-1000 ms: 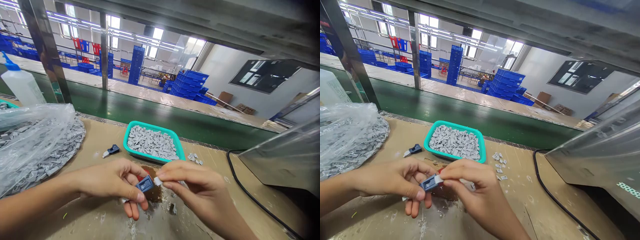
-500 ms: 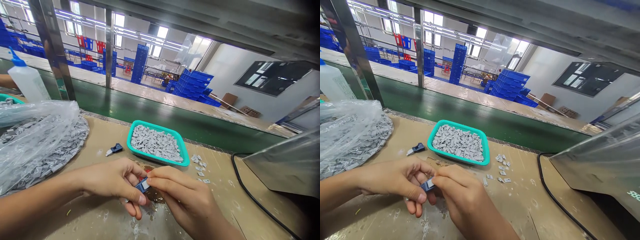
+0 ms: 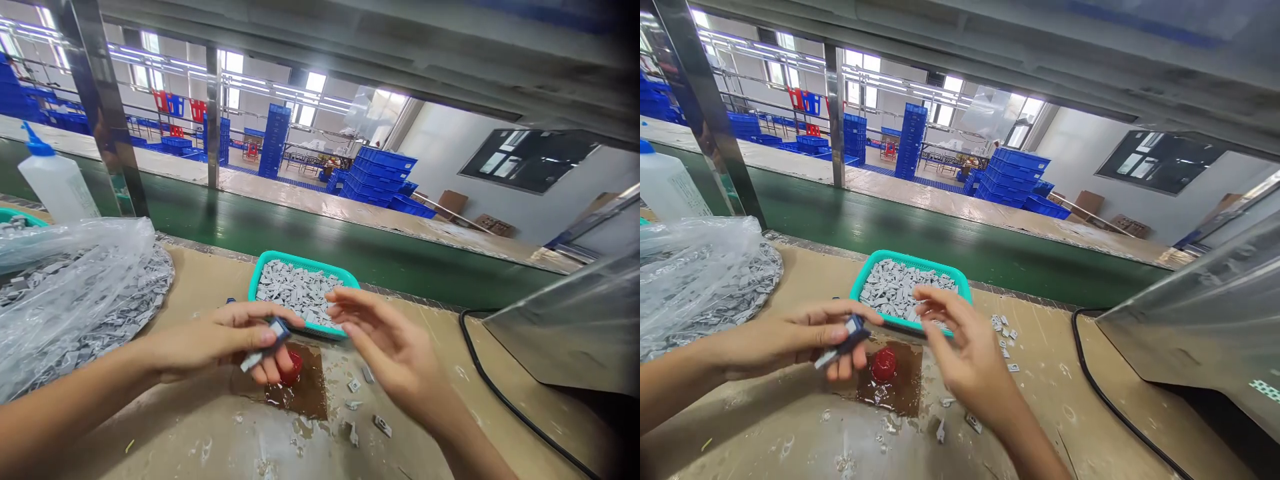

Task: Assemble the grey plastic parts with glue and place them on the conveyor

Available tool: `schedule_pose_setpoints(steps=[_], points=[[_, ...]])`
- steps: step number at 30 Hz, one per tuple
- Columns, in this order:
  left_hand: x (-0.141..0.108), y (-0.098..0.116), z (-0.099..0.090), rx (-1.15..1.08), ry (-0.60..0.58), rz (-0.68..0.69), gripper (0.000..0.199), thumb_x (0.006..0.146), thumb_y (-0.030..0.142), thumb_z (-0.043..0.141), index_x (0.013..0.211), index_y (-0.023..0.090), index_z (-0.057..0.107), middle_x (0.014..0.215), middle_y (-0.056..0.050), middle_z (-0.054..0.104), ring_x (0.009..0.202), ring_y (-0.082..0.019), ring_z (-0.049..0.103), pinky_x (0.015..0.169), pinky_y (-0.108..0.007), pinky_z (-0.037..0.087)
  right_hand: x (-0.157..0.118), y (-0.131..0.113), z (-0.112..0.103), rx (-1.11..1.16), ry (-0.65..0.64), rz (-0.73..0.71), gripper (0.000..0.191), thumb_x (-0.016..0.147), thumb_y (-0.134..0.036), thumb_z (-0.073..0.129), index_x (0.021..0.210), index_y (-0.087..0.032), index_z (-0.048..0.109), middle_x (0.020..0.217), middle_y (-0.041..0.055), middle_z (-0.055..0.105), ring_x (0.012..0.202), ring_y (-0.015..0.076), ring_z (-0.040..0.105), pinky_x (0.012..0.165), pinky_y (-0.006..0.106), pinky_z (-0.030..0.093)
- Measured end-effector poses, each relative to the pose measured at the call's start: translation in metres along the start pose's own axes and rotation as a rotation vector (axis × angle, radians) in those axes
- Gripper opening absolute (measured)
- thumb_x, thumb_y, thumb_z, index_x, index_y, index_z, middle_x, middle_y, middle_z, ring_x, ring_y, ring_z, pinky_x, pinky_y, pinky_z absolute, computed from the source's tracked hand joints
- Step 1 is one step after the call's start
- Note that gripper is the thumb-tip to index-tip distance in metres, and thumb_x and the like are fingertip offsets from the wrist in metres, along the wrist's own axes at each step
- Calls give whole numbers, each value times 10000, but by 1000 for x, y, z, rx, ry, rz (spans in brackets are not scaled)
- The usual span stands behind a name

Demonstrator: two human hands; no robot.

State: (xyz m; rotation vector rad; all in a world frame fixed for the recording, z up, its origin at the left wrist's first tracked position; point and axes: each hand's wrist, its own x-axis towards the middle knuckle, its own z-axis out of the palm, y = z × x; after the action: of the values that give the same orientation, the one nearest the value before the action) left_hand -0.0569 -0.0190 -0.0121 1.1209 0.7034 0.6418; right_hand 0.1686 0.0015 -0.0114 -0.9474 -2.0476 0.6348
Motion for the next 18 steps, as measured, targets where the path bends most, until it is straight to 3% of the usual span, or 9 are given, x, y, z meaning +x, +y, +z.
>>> schedule_pose_setpoints(steps=[3, 6, 9, 13, 16, 18], points=[[9, 2, -25, 78, 183, 206, 195, 806, 304, 497, 961, 186, 503, 751, -16, 554, 615, -74, 506, 586, -190, 407, 21, 34, -8, -263, -69, 135, 261, 793, -159, 461, 1034, -187, 556, 997, 75, 612, 841, 184, 593, 765, 363, 506], [25, 6, -63, 447, 453, 293, 185, 825, 340, 420, 940, 201, 465, 683, 18, 480, 545, -64, 434, 525, -179, 375, 38, 57, -1, -447, -233, 153, 296, 733, -97, 516, 1014, -154, 588, 1043, 94, 599, 812, 191, 584, 748, 361, 488], [47, 16, -105, 957, 676, 205, 213, 845, 320, 315, 952, 202, 457, 671, 7, 495, 563, -99, 462, 570, -227, 408, 47, 67, 14, -464, -242, 122, 319, 702, -64, 547, 1009, -127, 605, 1023, 115, 595, 842, 209, 569, 734, 344, 472], [82, 32, -150, 1244, 788, 109, 206, 799, 250, 409, 927, 176, 552, 669, -36, 561, 715, -192, 548, 729, -340, 412, 50, 72, 22, -456, -203, 109, 203, 706, -38, 520, 824, -114, 666, 823, 110, 625, 777, 210, 571, 692, 333, 458], [104, 40, -168, 1346, 861, 61, 320, 788, 237, 447, 1083, 140, 524, 874, -118, 611, 883, -264, 562, 799, -432, 396, 48, 78, 19, -437, -184, 108, 198, 672, -12, 527, 760, -121, 667, 751, 82, 628, 654, 162, 569, 615, 282, 459], [114, 42, -167, 1368, 926, 53, 446, 794, 258, 444, 1219, 123, 424, 1098, -206, 534, 1027, -340, 501, 818, -502, 374, 47, 82, 17, -416, -177, 113, 254, 637, 29, 511, 753, -136, 664, 724, 56, 633, 610, 133, 560, 596, 253, 454]])
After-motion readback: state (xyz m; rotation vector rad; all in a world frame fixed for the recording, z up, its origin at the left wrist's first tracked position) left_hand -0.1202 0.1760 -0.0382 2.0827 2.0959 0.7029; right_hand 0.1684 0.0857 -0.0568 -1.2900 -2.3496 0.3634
